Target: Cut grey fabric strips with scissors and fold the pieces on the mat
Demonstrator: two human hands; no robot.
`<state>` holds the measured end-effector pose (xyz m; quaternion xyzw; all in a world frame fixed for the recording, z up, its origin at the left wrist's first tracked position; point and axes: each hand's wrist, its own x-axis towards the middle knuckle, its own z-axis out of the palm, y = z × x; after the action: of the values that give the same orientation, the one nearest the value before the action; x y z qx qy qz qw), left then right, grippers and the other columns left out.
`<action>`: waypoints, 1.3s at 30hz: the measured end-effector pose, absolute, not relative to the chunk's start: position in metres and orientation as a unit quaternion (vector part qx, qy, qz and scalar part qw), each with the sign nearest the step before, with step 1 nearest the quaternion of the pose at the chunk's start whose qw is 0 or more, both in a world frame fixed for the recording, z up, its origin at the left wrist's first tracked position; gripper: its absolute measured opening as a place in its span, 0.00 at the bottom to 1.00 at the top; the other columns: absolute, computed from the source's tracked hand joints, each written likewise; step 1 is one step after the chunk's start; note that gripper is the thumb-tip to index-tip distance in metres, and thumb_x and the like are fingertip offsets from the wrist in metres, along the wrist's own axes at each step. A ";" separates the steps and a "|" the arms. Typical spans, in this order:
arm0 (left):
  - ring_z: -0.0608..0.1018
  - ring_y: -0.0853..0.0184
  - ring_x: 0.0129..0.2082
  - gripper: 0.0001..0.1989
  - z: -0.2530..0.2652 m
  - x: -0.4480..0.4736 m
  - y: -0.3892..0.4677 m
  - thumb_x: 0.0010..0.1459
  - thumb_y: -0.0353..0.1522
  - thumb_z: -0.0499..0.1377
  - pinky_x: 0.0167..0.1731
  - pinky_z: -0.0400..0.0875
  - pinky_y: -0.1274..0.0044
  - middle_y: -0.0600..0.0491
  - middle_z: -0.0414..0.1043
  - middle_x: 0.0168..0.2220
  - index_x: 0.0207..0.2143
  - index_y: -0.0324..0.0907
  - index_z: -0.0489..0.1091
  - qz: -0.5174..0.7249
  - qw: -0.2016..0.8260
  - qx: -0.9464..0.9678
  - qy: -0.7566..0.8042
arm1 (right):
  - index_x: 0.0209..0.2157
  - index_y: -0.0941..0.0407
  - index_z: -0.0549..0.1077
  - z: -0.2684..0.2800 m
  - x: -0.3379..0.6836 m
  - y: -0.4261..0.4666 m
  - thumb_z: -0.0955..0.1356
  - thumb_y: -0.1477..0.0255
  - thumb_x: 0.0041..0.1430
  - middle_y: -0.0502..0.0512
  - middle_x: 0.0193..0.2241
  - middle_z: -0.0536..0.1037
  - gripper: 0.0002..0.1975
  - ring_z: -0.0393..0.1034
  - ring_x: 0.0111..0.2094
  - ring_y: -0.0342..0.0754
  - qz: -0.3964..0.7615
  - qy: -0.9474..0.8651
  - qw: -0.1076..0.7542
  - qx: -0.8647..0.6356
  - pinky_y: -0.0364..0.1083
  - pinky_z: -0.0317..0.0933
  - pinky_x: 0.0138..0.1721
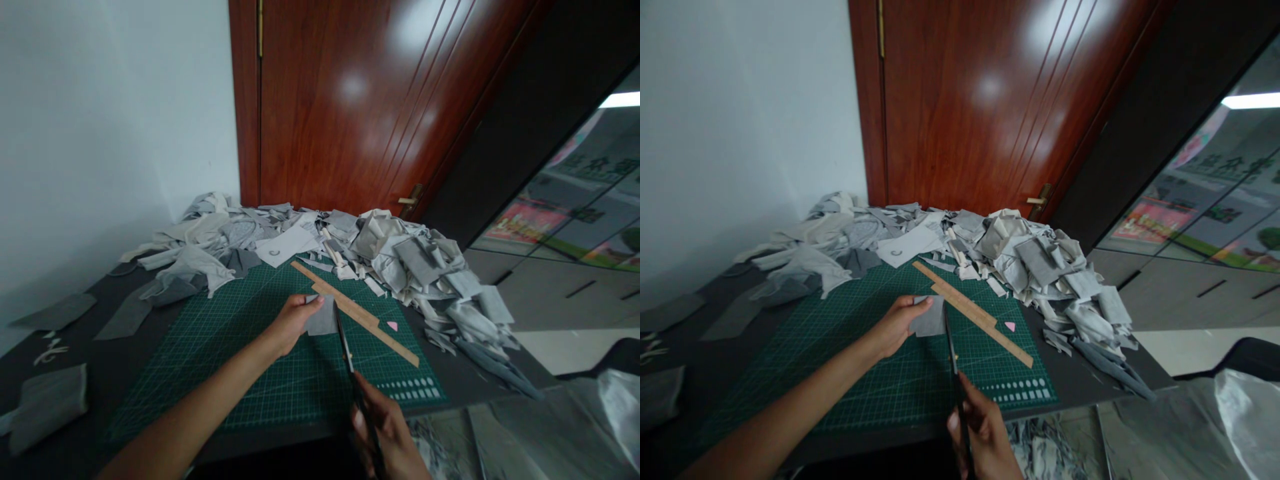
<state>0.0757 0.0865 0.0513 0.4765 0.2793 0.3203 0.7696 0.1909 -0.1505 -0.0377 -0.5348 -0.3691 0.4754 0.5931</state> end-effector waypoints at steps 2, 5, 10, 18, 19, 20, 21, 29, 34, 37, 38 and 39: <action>0.73 0.68 0.22 0.21 0.052 0.076 0.086 0.45 0.48 0.74 0.25 0.63 0.77 0.52 0.75 0.23 0.29 0.38 0.79 0.319 0.769 0.478 0.279 | 0.69 0.50 0.61 -0.037 0.191 -0.150 0.72 0.54 0.64 0.43 0.27 0.66 0.37 0.55 0.15 0.35 0.480 -0.369 0.594 -0.530 0.37 0.56 0.14; 0.73 0.69 0.22 0.22 0.053 0.076 0.085 0.44 0.48 0.74 0.25 0.63 0.77 0.52 0.75 0.23 0.28 0.38 0.79 0.318 0.769 0.478 0.280 | 0.69 0.49 0.61 -0.037 0.191 -0.148 0.72 0.55 0.65 0.43 0.27 0.66 0.37 0.54 0.15 0.34 0.480 -0.375 0.594 -0.526 0.37 0.56 0.14; 0.72 0.69 0.22 0.24 0.053 0.076 0.085 0.42 0.50 0.75 0.26 0.63 0.78 0.53 0.74 0.23 0.28 0.38 0.79 0.318 0.770 0.475 0.284 | 0.69 0.50 0.61 -0.042 0.192 -0.148 0.72 0.55 0.65 0.43 0.26 0.67 0.36 0.54 0.14 0.34 0.471 -0.384 0.593 -0.528 0.37 0.56 0.14; 0.71 0.69 0.22 0.22 0.053 0.076 0.084 0.43 0.48 0.74 0.26 0.61 0.77 0.53 0.73 0.22 0.28 0.38 0.78 0.320 0.771 0.472 0.283 | 0.69 0.51 0.62 -0.034 0.189 -0.146 0.73 0.54 0.63 0.45 0.28 0.71 0.38 0.55 0.14 0.34 0.473 -0.376 0.593 -0.533 0.38 0.57 0.13; 0.71 0.69 0.22 0.22 0.053 0.076 0.084 0.44 0.48 0.74 0.26 0.61 0.77 0.53 0.73 0.22 0.28 0.38 0.79 0.320 0.771 0.472 0.282 | 0.69 0.50 0.62 -0.034 0.188 -0.146 0.73 0.54 0.63 0.46 0.28 0.71 0.38 0.55 0.14 0.34 0.473 -0.373 0.596 -0.531 0.38 0.57 0.13; 0.71 0.69 0.22 0.22 0.053 0.076 0.084 0.44 0.48 0.74 0.26 0.61 0.77 0.53 0.73 0.23 0.28 0.38 0.79 0.321 0.771 0.473 0.282 | 0.69 0.50 0.62 -0.034 0.187 -0.147 0.73 0.54 0.64 0.46 0.28 0.71 0.37 0.55 0.14 0.34 0.474 -0.371 0.599 -0.529 0.38 0.57 0.13; 0.71 0.69 0.22 0.22 0.053 0.076 0.084 0.44 0.48 0.74 0.26 0.61 0.77 0.53 0.73 0.22 0.28 0.38 0.79 0.322 0.770 0.473 0.282 | 0.69 0.50 0.62 -0.034 0.187 -0.147 0.73 0.54 0.64 0.45 0.28 0.72 0.37 0.55 0.14 0.34 0.474 -0.368 0.601 -0.528 0.38 0.56 0.13; 0.72 0.69 0.23 0.22 0.052 0.076 0.084 0.43 0.48 0.74 0.27 0.62 0.77 0.53 0.73 0.23 0.28 0.38 0.79 0.322 0.771 0.469 0.286 | 0.68 0.49 0.64 -0.036 0.185 -0.147 0.74 0.53 0.61 0.43 0.26 0.70 0.37 0.55 0.14 0.34 0.466 -0.350 0.604 -0.543 0.37 0.55 0.13; 0.71 0.70 0.22 0.26 0.051 0.076 0.085 0.39 0.50 0.75 0.26 0.62 0.77 0.54 0.73 0.23 0.29 0.37 0.79 0.321 0.773 0.466 0.288 | 0.67 0.51 0.66 -0.029 0.178 -0.145 0.75 0.51 0.59 0.45 0.26 0.72 0.39 0.55 0.13 0.34 0.452 -0.335 0.616 -0.551 0.36 0.53 0.13; 0.72 0.70 0.23 0.27 0.051 0.076 0.085 0.38 0.50 0.76 0.26 0.62 0.78 0.54 0.73 0.23 0.29 0.37 0.79 0.320 0.775 0.463 0.287 | 0.65 0.52 0.69 -0.027 0.171 -0.144 0.76 0.50 0.57 0.45 0.25 0.73 0.39 0.55 0.13 0.35 0.435 -0.310 0.641 -0.551 0.37 0.52 0.12; 0.73 0.70 0.23 0.26 0.051 0.076 0.085 0.39 0.50 0.76 0.26 0.63 0.78 0.53 0.74 0.24 0.29 0.37 0.79 0.319 0.776 0.462 0.286 | 0.64 0.52 0.69 -0.027 0.170 -0.144 0.76 0.51 0.57 0.45 0.25 0.72 0.38 0.54 0.13 0.35 0.436 -0.308 0.645 -0.547 0.37 0.52 0.12; 0.73 0.69 0.23 0.26 0.051 0.076 0.085 0.39 0.50 0.76 0.26 0.64 0.78 0.53 0.74 0.24 0.30 0.37 0.79 0.319 0.777 0.460 0.286 | 0.65 0.52 0.69 -0.027 0.169 -0.144 0.76 0.51 0.57 0.45 0.25 0.72 0.38 0.54 0.12 0.35 0.441 -0.309 0.645 -0.542 0.38 0.52 0.12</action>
<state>0.0759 0.0854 0.0513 0.4605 0.2856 0.3193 0.7775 0.1694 -0.1437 -0.0266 -0.5423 -0.3089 0.4415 0.6447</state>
